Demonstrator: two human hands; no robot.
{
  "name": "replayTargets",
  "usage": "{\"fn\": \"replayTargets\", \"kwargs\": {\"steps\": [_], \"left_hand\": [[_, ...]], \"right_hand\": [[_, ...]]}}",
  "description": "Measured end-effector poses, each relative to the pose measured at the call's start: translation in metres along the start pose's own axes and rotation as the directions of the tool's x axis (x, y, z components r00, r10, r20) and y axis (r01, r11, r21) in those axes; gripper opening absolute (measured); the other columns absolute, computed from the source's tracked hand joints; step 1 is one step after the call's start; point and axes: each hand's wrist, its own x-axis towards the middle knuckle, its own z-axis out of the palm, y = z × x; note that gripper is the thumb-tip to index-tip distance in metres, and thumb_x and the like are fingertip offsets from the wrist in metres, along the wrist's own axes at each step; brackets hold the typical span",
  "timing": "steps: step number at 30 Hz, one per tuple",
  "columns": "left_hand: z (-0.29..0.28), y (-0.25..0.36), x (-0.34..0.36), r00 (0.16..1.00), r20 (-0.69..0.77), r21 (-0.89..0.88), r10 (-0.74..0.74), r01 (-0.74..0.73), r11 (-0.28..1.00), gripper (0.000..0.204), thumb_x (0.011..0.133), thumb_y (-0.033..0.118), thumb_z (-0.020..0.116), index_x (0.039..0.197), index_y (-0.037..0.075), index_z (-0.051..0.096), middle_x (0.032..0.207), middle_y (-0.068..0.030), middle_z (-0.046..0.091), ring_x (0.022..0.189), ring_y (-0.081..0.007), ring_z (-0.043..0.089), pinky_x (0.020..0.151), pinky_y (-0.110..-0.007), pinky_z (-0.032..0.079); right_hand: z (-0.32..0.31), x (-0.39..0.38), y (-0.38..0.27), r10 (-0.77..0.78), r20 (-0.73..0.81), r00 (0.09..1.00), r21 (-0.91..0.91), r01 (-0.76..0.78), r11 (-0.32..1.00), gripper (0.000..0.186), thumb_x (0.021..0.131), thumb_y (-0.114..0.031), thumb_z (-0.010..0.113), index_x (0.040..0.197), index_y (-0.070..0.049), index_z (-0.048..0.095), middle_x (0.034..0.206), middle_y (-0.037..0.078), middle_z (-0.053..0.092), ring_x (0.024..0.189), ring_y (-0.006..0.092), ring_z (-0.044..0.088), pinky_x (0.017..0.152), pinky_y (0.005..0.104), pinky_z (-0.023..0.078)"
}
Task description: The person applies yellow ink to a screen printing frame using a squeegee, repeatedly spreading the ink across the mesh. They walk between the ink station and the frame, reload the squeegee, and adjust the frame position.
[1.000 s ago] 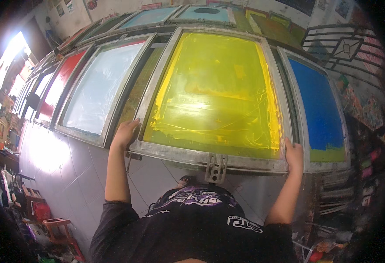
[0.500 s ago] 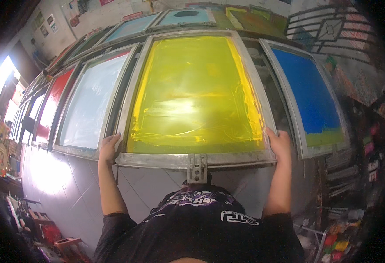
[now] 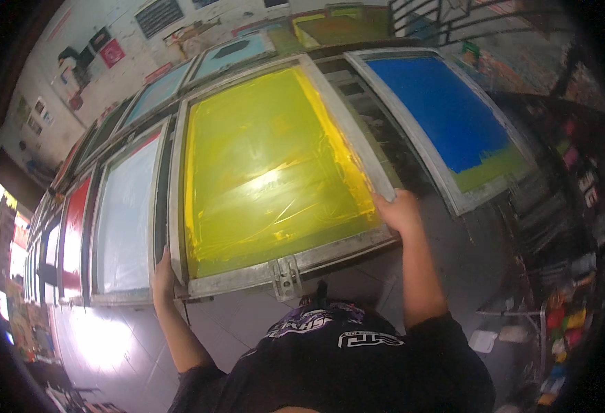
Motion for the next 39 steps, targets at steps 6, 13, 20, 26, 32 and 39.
{"fn": "replayTargets", "kwargs": {"steps": [6,13,20,26,32,39], "left_hand": [[-0.002,-0.021,0.023,0.995,0.081,-0.06,0.066,-0.061,0.996,0.053,0.087,0.044,0.043,0.099,-0.005,0.057,0.076,-0.0086,0.05,0.068,-0.0168,0.042,0.065,-0.029,0.036],[0.004,-0.015,0.014,0.988,0.075,0.118,0.138,-0.146,0.982,0.055,0.086,0.044,0.044,0.116,-0.003,0.05,0.12,-0.0171,0.047,0.111,-0.025,0.043,0.094,-0.033,0.032],[0.084,0.057,-0.052,0.757,-0.258,0.011,0.6,-0.619,0.785,0.037,0.086,0.021,0.053,0.111,-0.006,0.052,0.117,-0.0172,0.051,0.105,-0.0248,0.05,0.089,-0.031,0.04],[0.192,0.107,-0.147,0.738,-0.009,-0.269,0.675,-0.652,0.709,0.021,0.08,0.004,0.059,0.097,-0.008,0.06,0.093,-0.0131,0.062,0.07,-0.014,0.057,0.056,-0.023,0.046],[0.288,0.168,-0.239,0.622,0.251,-0.373,0.742,-0.645,0.667,0.018,0.079,0.011,0.062,0.084,-0.005,0.064,0.071,-0.0092,0.062,0.061,-0.0116,0.057,0.056,-0.021,0.044],[0.361,0.201,-0.274,0.509,0.368,-0.356,0.778,-0.696,0.624,0.036,0.083,0.018,0.059,0.109,-0.006,0.052,0.098,-0.0151,0.06,0.086,-0.0171,0.058,0.076,-0.027,0.045]], "right_hand": [[0.006,0.004,0.019,-0.176,-0.118,0.977,-0.14,0.159,0.977,0.05,0.073,-0.039,0.061,0.099,0.003,0.058,0.101,0.025,0.055,0.095,0.036,0.054,0.082,0.0387,0.043],[-0.011,-0.019,0.029,-0.199,-0.303,0.932,-0.059,0.19,0.98,0.058,0.073,-0.037,0.064,0.113,0.003,0.049,0.109,0.022,0.052,0.098,0.0328,0.053,0.084,0.0363,0.043],[-0.081,-0.087,0.112,-0.32,-0.643,0.696,0.115,0.501,0.858,0.011,0.076,-0.001,0.061,0.086,0.003,0.062,0.084,0.009,0.061,0.073,0.0141,0.058,0.066,0.0228,0.046],[-0.163,-0.168,0.224,0.062,-0.702,0.709,0.217,0.131,0.967,0.01,0.07,-0.006,0.067,0.076,0.002,0.064,0.077,0.011,0.062,0.069,0.0177,0.058,0.064,0.0254,0.044],[-0.228,-0.231,0.287,0.36,-0.752,0.552,0.377,-0.087,0.922,0.013,0.077,-0.008,0.063,0.079,0.005,0.062,0.074,0.008,0.061,0.068,0.0118,0.056,0.062,0.0229,0.044],[-0.263,-0.208,0.345,0.415,-0.75,0.515,0.5,0.032,0.865,0.015,0.081,-0.008,0.06,0.084,0.006,0.06,0.075,0.007,0.06,0.068,0.0125,0.056,0.063,0.0234,0.045]]}}
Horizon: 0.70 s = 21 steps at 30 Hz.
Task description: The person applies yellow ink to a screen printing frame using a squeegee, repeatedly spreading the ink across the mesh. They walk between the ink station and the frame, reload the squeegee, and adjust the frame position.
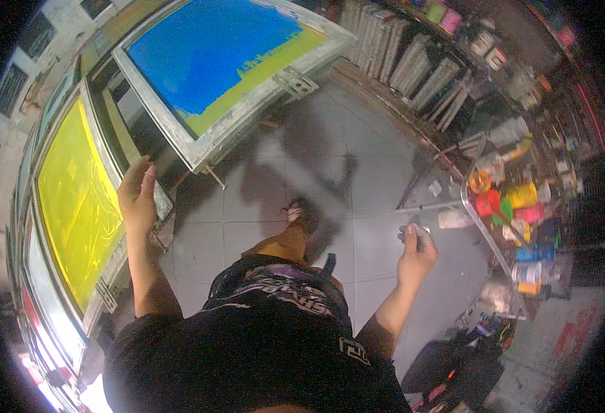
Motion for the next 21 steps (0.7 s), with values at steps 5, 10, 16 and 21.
{"fn": "replayTargets", "kwargs": {"steps": [5,10,16,21], "left_hand": [[0.028,-0.002,0.011,0.958,0.137,0.362,-0.251,0.188,0.913,0.052,0.082,0.031,0.058,0.115,-0.008,0.046,0.106,-0.0255,0.055,0.094,-0.0324,0.057,0.079,-0.035,0.044],[0.067,0.004,0.029,0.927,-0.019,0.345,-0.374,0.357,0.868,0.06,0.082,0.039,0.055,0.115,-0.01,0.044,0.104,-0.0309,0.053,0.098,-0.0384,0.054,0.08,-0.04,0.043],[0.111,0.029,0.051,0.797,-0.325,0.394,-0.509,0.603,0.694,0.05,0.087,0.039,0.045,0.107,-0.008,0.049,0.096,-0.0284,0.056,0.093,-0.0419,0.053,0.078,-0.043,0.042],[0.131,0.023,0.052,0.741,-0.505,0.36,-0.442,0.647,0.672,0.05,0.089,0.036,0.042,0.117,-0.006,0.045,0.104,-0.028,0.053,0.099,-0.0403,0.051,0.084,-0.041,0.039]], "right_hand": [[0.052,0.094,-0.036,-0.223,0.191,0.956,-0.135,0.251,0.959,0.014,0.08,-0.006,0.06,0.089,0.004,0.06,0.079,0.006,0.06,0.073,0.0108,0.055,0.068,0.0225,0.044],[0.116,0.209,-0.048,-0.282,0.438,0.854,-0.022,0.324,0.946,0.016,0.08,-0.006,0.061,0.092,0.004,0.06,0.085,0.006,0.061,0.075,0.01,0.055,0.071,0.0225,0.044],[0.16,0.318,-0.029,-0.176,0.537,0.825,-0.09,0.263,0.961,0.024,0.082,-0.01,0.06,0.101,0.004,0.057,0.088,0.007,0.06,0.078,0.0121,0.056,0.069,0.0234,0.046],[0.214,0.353,-0.042,-0.23,0.578,0.783,-0.035,0.306,0.951,0.035,0.085,-0.013,0.056,0.113,0.006,0.048,0.1,0.012,0.057,0.088,0.0141,0.054,0.076,0.0241,0.043]]}}
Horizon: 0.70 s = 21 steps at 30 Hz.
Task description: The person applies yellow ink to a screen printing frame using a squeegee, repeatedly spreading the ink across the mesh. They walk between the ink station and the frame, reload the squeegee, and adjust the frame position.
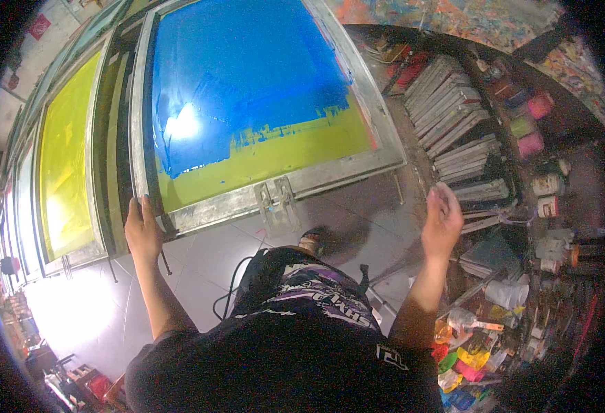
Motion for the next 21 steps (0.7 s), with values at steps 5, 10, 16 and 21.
{"fn": "replayTargets", "kwargs": {"steps": [5,10,16,21], "left_hand": [[0.012,-0.015,-0.01,0.995,-0.098,-0.047,0.032,-0.037,0.998,0.047,0.091,0.03,0.041,0.124,-0.004,0.039,0.114,-0.0242,0.05,0.105,-0.0344,0.05,0.088,-0.037,0.038],[0.019,-0.016,-0.032,0.987,-0.152,-0.218,-0.052,0.018,0.976,0.042,0.09,0.022,0.045,0.124,-0.002,0.039,0.107,-0.0168,0.055,0.095,-0.018,0.053,0.081,-0.028,0.042],[0.024,-0.019,-0.031,0.978,-0.197,-0.276,-0.074,0.017,0.961,0.043,0.087,0.019,0.051,0.122,-0.003,0.041,0.107,-0.0168,0.056,0.096,-0.0184,0.054,0.081,-0.027,0.042],[0.025,-0.034,-0.034,0.97,-0.212,-0.3,-0.118,0.051,0.953,0.048,0.083,0.021,0.057,0.117,-0.009,0.043,0.109,-0.0217,0.055,0.1,-0.0241,0.054,0.084,-0.03,0.041]], "right_hand": [[0.037,0.034,0.013,0.069,0.219,0.973,-0.046,-0.061,0.997,0.045,0.086,-0.024,0.054,0.12,0.005,0.042,0.107,0.017,0.055,0.096,0.0193,0.053,0.083,0.0294,0.041],[0.057,0.034,0.009,0.017,0.376,0.926,-0.032,-0.006,0.999,0.044,0.09,-0.024,0.045,0.122,0.005,0.039,0.106,0.018,0.055,0.098,0.02,0.052,0.082,0.0298,0.041],[0.062,0.031,0.019,0.074,0.315,0.946,0.044,-0.092,0.995,0.043,0.091,-0.023,0.043,0.122,0.007,0.038,0.093,0.013,0.057,0.076,0.0147,0.054,0.066,0.0267,0.043],[0.062,0.033,0.02,0.16,0.334,0.929,0.03,-0.18,0.983,0.043,0.09,-0.022,0.045,0.121,0.006,0.039,0.083,0.008,0.056,0.062,0.01,0.047,0.055,0.0227,0.039]]}}
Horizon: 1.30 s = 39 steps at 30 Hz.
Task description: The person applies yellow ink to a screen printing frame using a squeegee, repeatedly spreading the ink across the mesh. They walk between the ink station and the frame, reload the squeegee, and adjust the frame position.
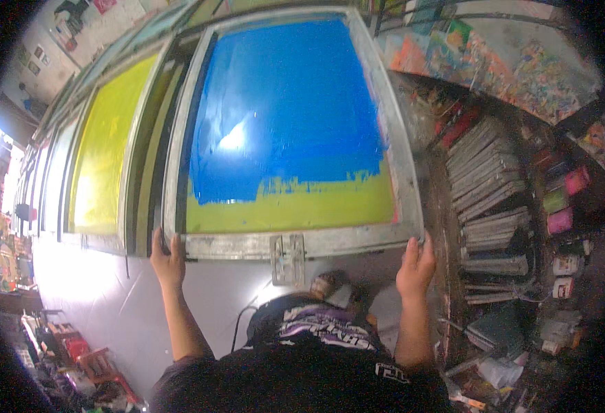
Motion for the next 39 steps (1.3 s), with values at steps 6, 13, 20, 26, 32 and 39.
{"fn": "replayTargets", "kwargs": {"steps": [6,13,20,26,32,39], "left_hand": [[0.003,0.014,0.005,0.999,-0.006,0.062,-0.032,0.032,0.998,0.047,0.083,0.022,0.056,0.116,-0.009,0.044,0.107,-0.0246,0.055,0.098,-0.0278,0.055,0.083,-0.032,0.041],[0.002,-0.01,0.018,0.884,-0.238,0.259,0.403,-0.342,0.903,0.048,0.086,0.026,0.052,0.12,-0.006,0.041,0.125,-0.0239,0.038,0.115,-0.0345,0.038,0.096,-0.038,0.031],[-0.02,0.02,0.026,0.746,-0.389,0.016,0.541,-0.581,0.813,0.05,0.083,0.024,0.06,0.117,-0.009,0.042,0.117,-0.0266,0.045,0.104,-0.0347,0.048,0.087,-0.04,0.042],[0.026,0.091,-0.032,0.666,-0.018,-0.495,0.745,-0.654,0.572,0.044,0.085,0.017,0.056,0.122,-0.002,0.04,0.115,-0.021,0.05,0.105,-0.0251,0.048,0.088,-0.038,0.04],[0.093,0.145,-0.133,0.192,0.135,-0.815,0.972,-0.536,0.22,0.045,0.088,0.017,0.05,0.125,-0.005,0.037,0.117,-0.021,0.048,0.102,-0.0306,0.051,0.088,-0.036,0.04],[0.055,0.118,-0.346,-0.239,0.114,-0.991,0.964,-0.101,0.092,0.04,0.089,0.015,0.045,0.125,-0.002,0.037,0.125,-0.0143,0.043,0.1,-0.0242,0.051,0.085,-0.034,0.04]], "right_hand": [[0.009,-0.002,0.011,-0.049,-0.064,0.997,0.218,0.061,0.974,0.042,0.088,-0.021,0.047,0.12,0.006,0.04,0.08,0.006,0.054,0.059,0.0083,0.043,0.051,0.0231,0.037],[0.02,0.001,0.002,-0.066,-0.098,0.993,0.026,0.069,0.997,0.04,0.085,-0.028,0.053,0.111,0.001,0.051,0.087,0.018,0.062,0.079,0.0242,0.061,0.073,0.0333,0.047],[-0.038,-0.111,0.02,-0.149,-0.212,0.966,-0.107,0.129,0.986,0.061,0.083,-0.037,0.052,0.127,-0.001,0.034,0.111,0.025,0.05,0.105,0.0373,0.047,0.091,0.0411,0.037],[-0.088,-0.29,0.082,0.031,-0.547,0.837,-0.185,-0.156,0.97,0.049,0.078,-0.028,0.061,0.119,-0.005,0.047,0.083,0.015,0.058,0.067,0.0248,0.057,0.066,0.036,0.045],[-0.064,-0.541,0.126,0.324,-0.887,0.329,0.177,-0.405,0.897,0.043,0.078,-0.022,0.063,0.113,-0.001,0.052,0.084,0.016,0.061,0.068,0.0205,0.059,0.064,0.0302,0.047],[0.029,-0.741,0.115,0.491,-0.81,-0.322,0.583,-0.34,0.738,0.04,0.08,-0.018,0.059,0.113,0.002,0.051,0.084,0.013,0.061,0.068,0.0162,0.058,0.063,0.0276,0.047]]}}
